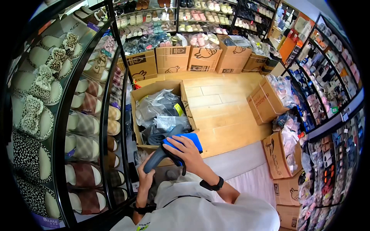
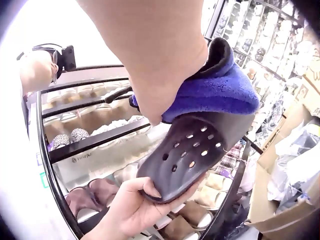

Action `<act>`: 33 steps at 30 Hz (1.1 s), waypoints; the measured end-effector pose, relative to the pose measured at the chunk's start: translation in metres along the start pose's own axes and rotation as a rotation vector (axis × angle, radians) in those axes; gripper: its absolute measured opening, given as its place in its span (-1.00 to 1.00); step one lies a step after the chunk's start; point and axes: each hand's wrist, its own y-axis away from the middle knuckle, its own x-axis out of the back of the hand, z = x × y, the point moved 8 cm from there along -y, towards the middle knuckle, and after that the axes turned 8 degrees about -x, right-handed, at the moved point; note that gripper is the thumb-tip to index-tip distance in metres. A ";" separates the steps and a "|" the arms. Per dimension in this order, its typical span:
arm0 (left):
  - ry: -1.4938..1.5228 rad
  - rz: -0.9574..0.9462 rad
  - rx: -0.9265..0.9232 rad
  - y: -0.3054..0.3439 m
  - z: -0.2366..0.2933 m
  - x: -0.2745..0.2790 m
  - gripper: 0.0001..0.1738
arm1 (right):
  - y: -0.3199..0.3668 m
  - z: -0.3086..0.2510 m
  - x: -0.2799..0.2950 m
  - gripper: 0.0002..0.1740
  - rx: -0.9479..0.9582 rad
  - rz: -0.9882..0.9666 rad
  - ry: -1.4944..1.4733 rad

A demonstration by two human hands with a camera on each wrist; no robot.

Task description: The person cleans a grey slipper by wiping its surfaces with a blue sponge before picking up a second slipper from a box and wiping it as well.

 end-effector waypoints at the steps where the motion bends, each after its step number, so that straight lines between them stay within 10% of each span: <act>1: 0.026 -0.023 -0.012 -0.001 -0.001 -0.003 -0.16 | 0.002 0.001 -0.001 -0.25 -0.001 0.011 0.021; 33: -0.098 0.014 0.047 -0.059 0.001 -0.055 -0.11 | -0.022 0.052 0.016 -0.37 0.200 0.064 -0.043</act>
